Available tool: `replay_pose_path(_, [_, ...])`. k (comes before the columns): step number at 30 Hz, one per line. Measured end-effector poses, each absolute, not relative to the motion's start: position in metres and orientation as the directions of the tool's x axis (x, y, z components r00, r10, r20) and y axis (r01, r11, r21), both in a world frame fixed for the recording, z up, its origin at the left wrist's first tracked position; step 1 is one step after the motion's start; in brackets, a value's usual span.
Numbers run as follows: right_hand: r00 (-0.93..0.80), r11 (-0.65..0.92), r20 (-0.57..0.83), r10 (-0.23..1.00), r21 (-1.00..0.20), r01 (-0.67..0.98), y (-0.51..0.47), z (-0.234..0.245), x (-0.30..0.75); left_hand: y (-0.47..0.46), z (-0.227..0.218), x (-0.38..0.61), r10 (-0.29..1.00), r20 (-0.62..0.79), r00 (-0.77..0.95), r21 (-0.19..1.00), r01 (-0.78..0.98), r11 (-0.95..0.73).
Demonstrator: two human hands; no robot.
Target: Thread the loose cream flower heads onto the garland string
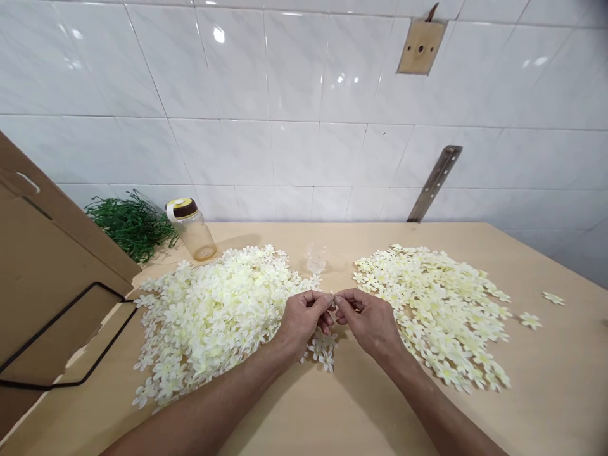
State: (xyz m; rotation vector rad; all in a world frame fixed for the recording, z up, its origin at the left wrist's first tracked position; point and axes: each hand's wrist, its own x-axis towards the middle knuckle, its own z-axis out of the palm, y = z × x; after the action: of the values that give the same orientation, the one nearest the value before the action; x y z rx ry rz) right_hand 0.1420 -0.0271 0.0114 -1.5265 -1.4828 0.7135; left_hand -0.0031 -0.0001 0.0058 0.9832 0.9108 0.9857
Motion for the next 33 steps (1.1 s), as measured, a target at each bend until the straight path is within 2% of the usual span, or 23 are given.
replay_pose_path(7, [0.04,0.233,0.369,0.929,-0.664,0.71,-0.0291,0.0148,0.1423,0.001,0.0082,-0.0041,0.932,-0.178,0.317,0.943,-0.217,0.254])
replay_pose_path(12, [0.001,0.277,0.449,0.894,-0.553,0.785,-0.0277,0.0095,0.1422,0.002,0.0058,-0.0041,0.92,-0.202,0.337,0.938,-0.206,0.281])
replay_pose_path(14, [0.018,0.26,0.434,0.901,-0.573,0.778,-0.0274,0.0087,0.1421,0.0018,0.0057,-0.0044,0.913,-0.205,0.353,0.936,-0.2,0.288])
replay_pose_path(16, [0.066,0.204,0.365,0.929,-0.65,0.732,-0.0268,0.0086,0.1419,0.0012,0.0066,-0.0049,0.905,-0.211,0.37,0.932,-0.201,0.3])
replay_pose_path(21, [0.154,0.027,0.114,0.981,-0.877,0.48,-0.0247,0.0089,0.1423,0.0,0.0116,-0.0052,0.887,-0.223,0.404,0.903,-0.256,0.344])
replay_pose_path(24, [0.115,0.019,0.066,0.991,-0.93,0.366,-0.0247,0.0097,0.1436,0.0008,0.0132,-0.0055,0.891,-0.241,0.385,0.889,-0.281,0.361])
replay_pose_path(28, [0.075,0.097,0.141,0.987,-0.901,0.423,-0.0258,0.0099,0.1446,0.0021,0.0125,-0.0065,0.904,-0.247,0.35,0.888,-0.291,0.356])
replay_pose_path(33, [0.084,0.241,0.359,0.93,-0.764,0.599,-0.0259,0.0088,0.1447,0.0009,0.0119,-0.0058,0.922,-0.219,0.32,0.915,-0.261,0.308])
